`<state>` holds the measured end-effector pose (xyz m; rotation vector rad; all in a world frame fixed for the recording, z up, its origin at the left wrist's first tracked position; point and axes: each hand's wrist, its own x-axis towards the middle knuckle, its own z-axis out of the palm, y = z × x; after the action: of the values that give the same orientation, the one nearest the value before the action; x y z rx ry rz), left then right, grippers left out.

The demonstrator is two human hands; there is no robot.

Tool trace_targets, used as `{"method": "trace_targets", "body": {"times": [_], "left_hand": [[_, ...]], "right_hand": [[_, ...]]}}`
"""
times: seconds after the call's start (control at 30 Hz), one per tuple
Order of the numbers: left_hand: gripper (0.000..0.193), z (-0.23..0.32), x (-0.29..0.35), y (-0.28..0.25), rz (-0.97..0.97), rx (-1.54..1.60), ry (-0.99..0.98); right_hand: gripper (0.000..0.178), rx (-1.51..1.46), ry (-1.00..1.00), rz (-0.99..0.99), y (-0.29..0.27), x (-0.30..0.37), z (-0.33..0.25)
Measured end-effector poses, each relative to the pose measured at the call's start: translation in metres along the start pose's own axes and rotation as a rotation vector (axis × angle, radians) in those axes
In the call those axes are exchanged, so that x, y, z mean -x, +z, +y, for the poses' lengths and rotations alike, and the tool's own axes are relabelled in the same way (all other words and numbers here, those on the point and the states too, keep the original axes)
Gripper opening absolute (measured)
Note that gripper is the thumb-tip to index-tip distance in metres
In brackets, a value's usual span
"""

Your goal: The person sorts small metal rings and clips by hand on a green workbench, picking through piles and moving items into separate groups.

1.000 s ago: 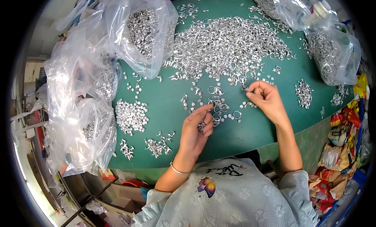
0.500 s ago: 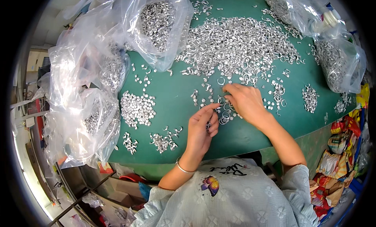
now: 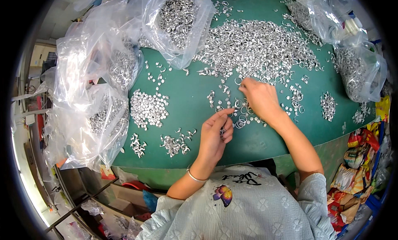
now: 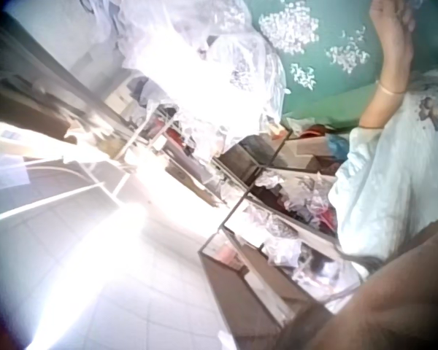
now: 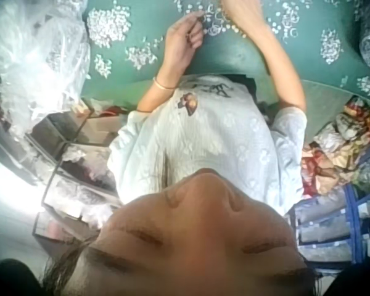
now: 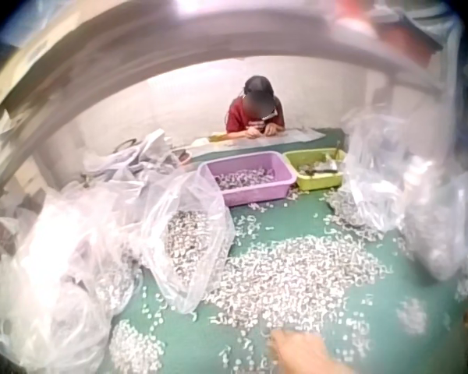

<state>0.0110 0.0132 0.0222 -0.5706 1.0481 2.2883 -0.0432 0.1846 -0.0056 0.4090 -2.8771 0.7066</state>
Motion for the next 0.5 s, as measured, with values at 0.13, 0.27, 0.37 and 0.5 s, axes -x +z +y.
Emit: {"method": "trace_targets", "body": {"times": [0.13,0.27,0.37,0.5], "left_hand": [[0.023,0.002,0.003,-0.004,0.019,0.016,0.001],[0.022,-0.001,0.000,-0.011,0.019,0.050,0.016],[0.022,-0.001,-0.001,-0.011,0.022,0.063,0.010],[0.023,0.000,0.000,-0.006,0.031,0.025,-0.001]], "right_hand": [[0.007,-1.414,0.545,-0.119,-0.027,0.002,0.019],[0.005,-1.593,0.665,-0.253,-0.036,0.020,0.021],[0.008,-0.890,0.454,-0.279,-0.033,0.029,0.006],[0.015,-0.289,0.155,-0.127,-0.023,0.028,-0.013]]}}
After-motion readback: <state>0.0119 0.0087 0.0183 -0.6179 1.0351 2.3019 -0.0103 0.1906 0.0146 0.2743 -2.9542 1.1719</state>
